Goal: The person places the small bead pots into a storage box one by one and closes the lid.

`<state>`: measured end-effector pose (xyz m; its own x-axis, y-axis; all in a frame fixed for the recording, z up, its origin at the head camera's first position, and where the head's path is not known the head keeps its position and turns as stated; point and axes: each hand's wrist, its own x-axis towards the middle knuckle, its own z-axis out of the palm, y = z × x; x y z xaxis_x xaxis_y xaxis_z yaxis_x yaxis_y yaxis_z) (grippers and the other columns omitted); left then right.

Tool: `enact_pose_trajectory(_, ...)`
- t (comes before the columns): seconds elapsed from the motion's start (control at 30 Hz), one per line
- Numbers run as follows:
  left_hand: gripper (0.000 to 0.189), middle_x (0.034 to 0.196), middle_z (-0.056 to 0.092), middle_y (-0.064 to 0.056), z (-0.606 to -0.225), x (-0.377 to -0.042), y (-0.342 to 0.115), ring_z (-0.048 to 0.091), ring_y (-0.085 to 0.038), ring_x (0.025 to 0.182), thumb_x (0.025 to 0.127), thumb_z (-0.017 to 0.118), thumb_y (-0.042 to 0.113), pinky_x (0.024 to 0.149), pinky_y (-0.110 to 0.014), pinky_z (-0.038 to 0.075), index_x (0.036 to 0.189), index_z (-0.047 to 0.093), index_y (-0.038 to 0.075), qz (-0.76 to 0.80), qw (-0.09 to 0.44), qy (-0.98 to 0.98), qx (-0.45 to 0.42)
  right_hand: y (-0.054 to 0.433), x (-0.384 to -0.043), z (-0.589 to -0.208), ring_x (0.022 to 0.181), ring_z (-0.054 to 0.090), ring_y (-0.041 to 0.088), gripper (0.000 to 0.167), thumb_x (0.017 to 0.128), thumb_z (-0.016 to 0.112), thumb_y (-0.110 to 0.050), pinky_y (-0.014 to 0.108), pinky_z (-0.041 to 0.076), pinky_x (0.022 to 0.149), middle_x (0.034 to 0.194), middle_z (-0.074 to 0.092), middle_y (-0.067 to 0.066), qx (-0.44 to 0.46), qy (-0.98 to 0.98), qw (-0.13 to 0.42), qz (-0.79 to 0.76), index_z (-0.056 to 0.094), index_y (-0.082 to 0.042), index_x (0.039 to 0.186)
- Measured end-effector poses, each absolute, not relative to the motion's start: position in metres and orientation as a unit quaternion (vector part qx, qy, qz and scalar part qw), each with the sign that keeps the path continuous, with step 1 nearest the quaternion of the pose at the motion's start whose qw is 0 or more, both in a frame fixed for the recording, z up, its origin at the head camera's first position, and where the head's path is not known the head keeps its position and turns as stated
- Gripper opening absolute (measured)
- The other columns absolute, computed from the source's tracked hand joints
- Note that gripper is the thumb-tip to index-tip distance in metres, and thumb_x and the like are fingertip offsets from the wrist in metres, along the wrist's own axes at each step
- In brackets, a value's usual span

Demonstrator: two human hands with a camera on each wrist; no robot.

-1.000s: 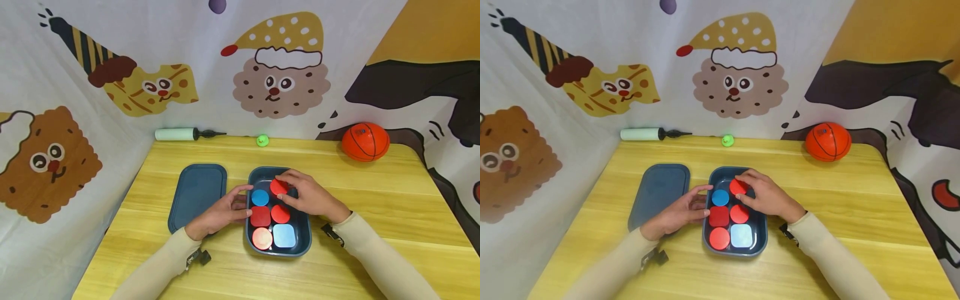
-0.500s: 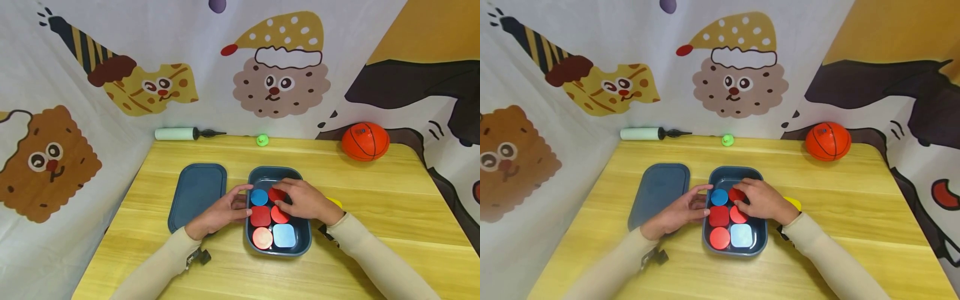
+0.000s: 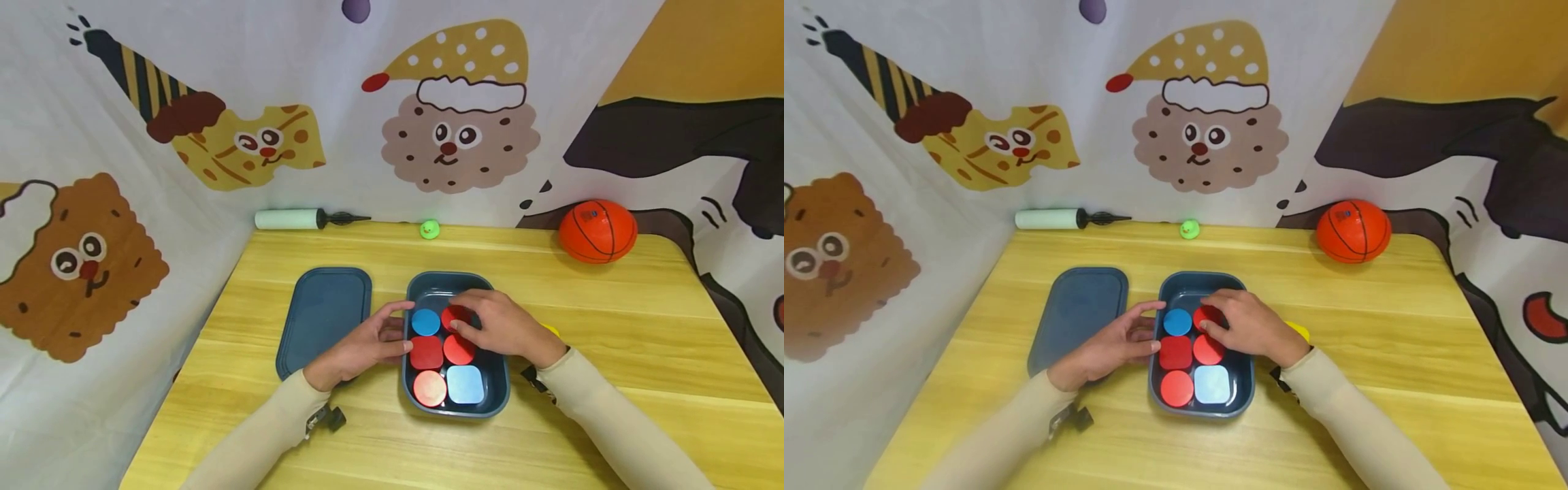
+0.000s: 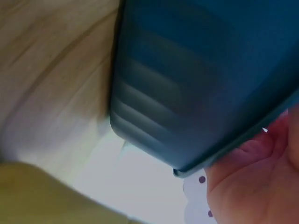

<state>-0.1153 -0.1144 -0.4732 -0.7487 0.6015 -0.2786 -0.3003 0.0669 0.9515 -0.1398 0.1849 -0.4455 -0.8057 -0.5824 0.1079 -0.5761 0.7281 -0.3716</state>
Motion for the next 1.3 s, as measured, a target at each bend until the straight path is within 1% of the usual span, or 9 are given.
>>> enact_pose_trajectory(0.2, 0.078, 0.153, 0.046, -0.022, -0.472, -0.115, -0.114, 0.062, -0.022, 0.125, 0.101, 0.072, 0.011, 0.098, -0.044, 0.062, 0.166, 0.031, 0.025, 0.675, 0.336, 0.647, 0.114, 0.203, -0.138, -0.44, 0.113, 0.073, 0.027, 0.043, 0.096, 0.078, -0.029, 0.048, 0.063, 0.094, 0.128, 0.075, 0.008, -0.314, 0.914, -0.037, -0.255, 0.073, -0.006, 0.131)
enact_pose_trajectory(0.33, 0.078, 0.153, 0.046, -0.021, -0.471, -0.115, -0.114, 0.062, -0.022, 0.125, 0.101, 0.072, 0.011, 0.098, -0.043, 0.062, 0.166, 0.031, 0.025, 0.673, 0.336, 0.649, 0.114, 0.219, -0.135, -0.435, 0.107, 0.074, 0.028, 0.04, 0.098, 0.076, -0.025, 0.046, 0.065, 0.088, 0.13, 0.073, 0.009, -0.299, 0.909, -0.052, -0.286, 0.071, -0.005, 0.132)
enact_pose_trajectory(0.53, 0.078, 0.153, 0.046, -0.021, -0.471, -0.114, -0.113, 0.062, -0.023, 0.125, 0.101, 0.072, 0.011, 0.098, -0.043, 0.062, 0.166, 0.031, 0.025, 0.675, 0.336, 0.647, 0.115, 0.246, -0.132, -0.436, 0.111, 0.072, 0.029, 0.036, 0.099, 0.075, -0.018, 0.048, 0.065, 0.086, 0.129, 0.072, 0.012, -0.272, 0.909, -0.065, -0.308, 0.07, -0.004, 0.131)
enact_pose_trajectory(0.7, 0.078, 0.153, 0.046, -0.021, -0.472, -0.115, -0.113, 0.061, -0.023, 0.126, 0.101, 0.071, 0.01, 0.099, -0.044, 0.062, 0.166, 0.031, 0.025, 0.674, 0.336, 0.648, 0.116, 0.267, -0.125, -0.437, 0.112, 0.072, 0.027, 0.033, 0.096, 0.078, -0.015, 0.047, 0.065, 0.086, 0.126, 0.073, 0.01, -0.253, 0.916, -0.087, -0.298, 0.072, -0.007, 0.127)
enact_pose_trajectory(0.87, 0.077, 0.153, 0.046, -0.021, -0.472, -0.115, -0.114, 0.061, -0.024, 0.127, 0.102, 0.071, 0.01, 0.098, -0.044, 0.062, 0.166, 0.03, 0.025, 0.672, 0.332, 0.652, 0.116, 0.286, -0.116, -0.442, 0.111, 0.072, 0.025, 0.036, 0.094, 0.081, -0.017, 0.046, 0.065, 0.087, 0.127, 0.074, 0.009, -0.239, 0.927, -0.086, -0.275, 0.072, -0.008, 0.128)
enact_pose_trajectory(0.97, 0.078, 0.153, 0.046, -0.021, -0.472, -0.115, -0.114, 0.061, -0.025, 0.128, 0.102, 0.07, 0.01, 0.099, -0.044, 0.061, 0.167, 0.029, 0.024, 0.672, 0.333, 0.651, 0.118, 0.296, -0.11, -0.449, 0.111, 0.072, 0.024, 0.037, 0.096, 0.08, -0.018, 0.045, 0.064, 0.086, 0.128, 0.074, 0.008, -0.244, 0.931, -0.076, -0.261, 0.07, -0.007, 0.13)
enact_pose_trajectory(1.07, 0.078, 0.154, 0.046, -0.022, -0.472, -0.115, -0.114, 0.061, -0.024, 0.127, 0.102, 0.07, 0.01, 0.099, -0.044, 0.061, 0.167, 0.029, 0.024, 0.672, 0.334, 0.65, 0.12, 0.303, -0.103, -0.454, 0.111, 0.072, 0.024, 0.039, 0.097, 0.078, -0.022, 0.047, 0.064, 0.086, 0.13, 0.073, 0.007, -0.244, 0.935, -0.06, -0.25, 0.069, -0.007, 0.132)
enact_pose_trajectory(1.2, 0.078, 0.153, 0.046, -0.022, -0.472, -0.114, -0.114, 0.062, -0.023, 0.126, 0.102, 0.07, 0.01, 0.099, -0.044, 0.061, 0.167, 0.029, 0.024, 0.673, 0.334, 0.649, 0.12, 0.306, -0.093, -0.461, 0.118, 0.069, 0.026, 0.046, 0.097, 0.08, -0.031, 0.051, 0.06, 0.094, 0.134, 0.071, 0.004, -0.239, 0.941, -0.03, -0.239, 0.068, -0.01, 0.135)
enact_pose_trajectory(1.3, 0.078, 0.153, 0.045, -0.022, -0.471, -0.114, -0.114, 0.062, -0.023, 0.126, 0.102, 0.071, 0.01, 0.098, -0.044, 0.062, 0.167, 0.029, 0.024, 0.674, 0.334, 0.648, 0.119, 0.306, -0.088, -0.464, 0.121, 0.067, 0.025, 0.053, 0.093, 0.083, -0.037, 0.044, 0.056, 0.1, 0.135, 0.07, 0.002, -0.236, 0.944, -0.019, -0.23, 0.067, -0.013, 0.137)
